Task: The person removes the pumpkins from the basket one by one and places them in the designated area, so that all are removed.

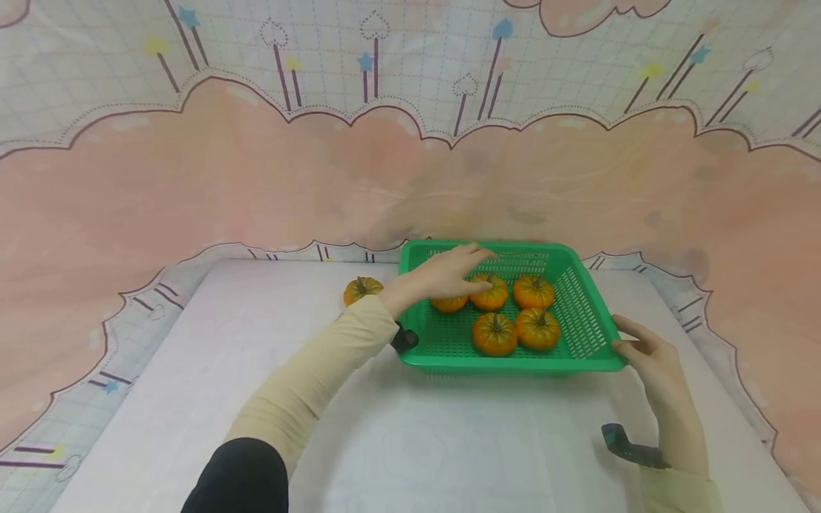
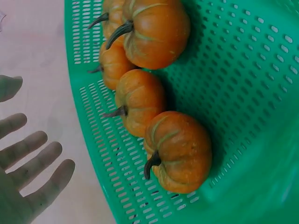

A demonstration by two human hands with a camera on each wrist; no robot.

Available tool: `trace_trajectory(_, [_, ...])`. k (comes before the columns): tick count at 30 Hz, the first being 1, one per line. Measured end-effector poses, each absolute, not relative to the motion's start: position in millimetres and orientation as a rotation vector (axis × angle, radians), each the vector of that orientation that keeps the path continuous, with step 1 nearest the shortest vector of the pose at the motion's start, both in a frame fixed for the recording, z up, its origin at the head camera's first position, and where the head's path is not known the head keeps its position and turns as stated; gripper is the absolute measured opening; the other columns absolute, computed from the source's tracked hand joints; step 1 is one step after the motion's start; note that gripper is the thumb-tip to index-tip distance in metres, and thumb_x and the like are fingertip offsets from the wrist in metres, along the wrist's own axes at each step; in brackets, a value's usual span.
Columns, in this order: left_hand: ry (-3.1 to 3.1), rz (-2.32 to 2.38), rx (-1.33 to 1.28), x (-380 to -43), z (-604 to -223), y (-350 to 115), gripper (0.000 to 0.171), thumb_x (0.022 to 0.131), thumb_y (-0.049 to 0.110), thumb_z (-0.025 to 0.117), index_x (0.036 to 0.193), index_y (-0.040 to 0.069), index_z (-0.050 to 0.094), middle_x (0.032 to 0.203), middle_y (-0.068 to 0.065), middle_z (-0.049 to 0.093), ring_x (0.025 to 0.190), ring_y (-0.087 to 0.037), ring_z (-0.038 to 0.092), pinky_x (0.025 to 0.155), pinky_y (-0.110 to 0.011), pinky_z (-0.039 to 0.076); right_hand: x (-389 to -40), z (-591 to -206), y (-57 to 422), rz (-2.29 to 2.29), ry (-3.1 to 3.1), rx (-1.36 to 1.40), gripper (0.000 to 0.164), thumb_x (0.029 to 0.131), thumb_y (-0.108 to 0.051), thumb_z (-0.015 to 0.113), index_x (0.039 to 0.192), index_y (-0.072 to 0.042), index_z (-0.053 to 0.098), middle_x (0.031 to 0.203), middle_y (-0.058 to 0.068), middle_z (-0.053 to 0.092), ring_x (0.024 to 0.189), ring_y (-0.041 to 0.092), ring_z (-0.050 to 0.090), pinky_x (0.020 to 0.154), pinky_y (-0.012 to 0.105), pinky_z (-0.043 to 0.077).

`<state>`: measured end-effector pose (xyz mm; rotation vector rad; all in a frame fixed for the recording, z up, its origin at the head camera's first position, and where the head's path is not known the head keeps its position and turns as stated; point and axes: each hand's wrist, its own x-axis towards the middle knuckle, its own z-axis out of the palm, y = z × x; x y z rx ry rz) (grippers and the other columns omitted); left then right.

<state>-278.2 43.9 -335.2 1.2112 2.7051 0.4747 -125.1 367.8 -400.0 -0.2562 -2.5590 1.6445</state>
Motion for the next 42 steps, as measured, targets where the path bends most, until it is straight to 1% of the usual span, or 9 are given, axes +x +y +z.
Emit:
trace_trajectory(12, [2.557,0.507,1.345,-279.2,-347.5,64.3,0.058,0.095,0.041,0.055,0.146,0.020,0.039,0.147,-0.004,0.042,0.128,-0.021,0.050,0.104,-0.040,0.045,-125.4,-400.3,368.7,1.660,-2.557,-0.253,0.054,0.098,-0.025,0.053,0.146,-0.006,0.039,0.081,-0.028,0.061,0.077,-0.009,0.058,0.103,0.070,0.021])
trace_trajectory(16, [2.547,0.486,1.347,-280.7,-349.5,68.1,0.060,0.093,0.043,0.057,0.146,0.022,0.039,0.151,-0.003,0.039,0.136,-0.021,0.043,0.110,-0.041,0.040,-125.7,-399.7,368.9,1.659,-2.557,-0.255,0.054,0.098,-0.025,0.053,0.146,-0.006,0.039,0.081,-0.027,0.060,0.077,-0.009,0.058,0.104,0.072,0.020])
trace_trajectory(21, [2.523,0.436,1.296,-282.5,-352.2,71.4,0.063,0.091,0.044,0.060,0.147,0.027,0.036,0.158,-0.005,0.030,0.147,-0.023,0.026,0.118,-0.044,0.029,-125.4,-399.5,368.7,1.648,-2.570,-0.262,0.054,0.098,-0.025,0.053,0.146,-0.006,0.039,0.082,-0.027,0.061,0.078,-0.009,0.058,0.104,0.071,0.021])
trace_trajectory(23, [2.514,0.418,1.293,-283.0,-353.0,72.2,0.064,0.091,0.044,0.061,0.147,0.028,0.036,0.159,-0.006,0.028,0.149,-0.024,0.021,0.119,-0.045,0.027,-125.1,-399.8,368.1,1.606,-2.587,-0.268,0.053,0.098,-0.025,0.053,0.146,-0.007,0.040,0.082,-0.028,0.061,0.078,-0.009,0.058,0.104,0.061,0.029])
trace_trajectory(25, [2.511,0.394,1.296,-283.4,-353.8,72.8,0.064,0.091,0.044,0.062,0.147,0.028,0.036,0.159,-0.005,0.028,0.149,-0.024,0.022,0.118,-0.046,0.028,-124.7,-400.3,367.3,1.558,-2.603,-0.266,0.053,0.098,-0.025,0.054,0.145,-0.007,0.041,0.083,-0.028,0.061,0.079,-0.008,0.060,0.101,0.042,0.036])
trace_trajectory(28, [2.491,0.342,1.306,-283.6,-356.2,73.1,0.065,0.090,0.044,0.062,0.148,0.028,0.035,0.159,-0.004,0.027,0.148,-0.024,0.023,0.117,-0.048,0.028,-124.4,-400.8,365.9,1.505,-2.618,-0.262,0.052,0.098,-0.025,0.055,0.144,-0.007,0.043,0.084,-0.027,0.063,0.080,-0.007,0.061,0.087,0.024,0.034])
trace_trajectory(31, [2.444,0.288,1.308,-282.8,-359.0,73.6,0.067,0.090,0.044,0.063,0.148,0.027,0.035,0.160,-0.005,0.024,0.148,-0.024,0.025,0.117,-0.048,0.029,-123.9,-400.7,365.5,1.503,-2.619,-0.259,0.051,0.098,-0.025,0.054,0.144,-0.006,0.043,0.084,-0.027,0.062,0.080,-0.007,0.061,0.087,0.024,0.033])
trace_trajectory(36, [2.387,0.256,1.360,-281.7,-364.2,76.4,0.067,0.089,0.043,0.065,0.147,0.028,0.036,0.157,-0.002,0.030,0.147,-0.024,0.026,0.117,-0.045,0.029,-124.1,-399.5,365.7,1.525,-2.610,-0.261,0.051,0.098,-0.025,0.053,0.145,-0.006,0.042,0.085,-0.027,0.062,0.080,-0.008,0.060,0.095,0.038,0.034])
trace_trajectory(42, [2.310,0.263,1.467,-281.7,-370.7,81.7,0.069,0.086,0.038,0.069,0.146,0.023,0.040,0.140,-0.003,0.048,0.122,-0.021,0.051,0.103,-0.035,0.043,-124.1,-399.2,366.3,1.550,-2.597,-0.238,0.051,0.098,-0.024,0.053,0.145,-0.006,0.042,0.085,-0.027,0.062,0.080,-0.007,0.060,0.098,0.047,0.033])
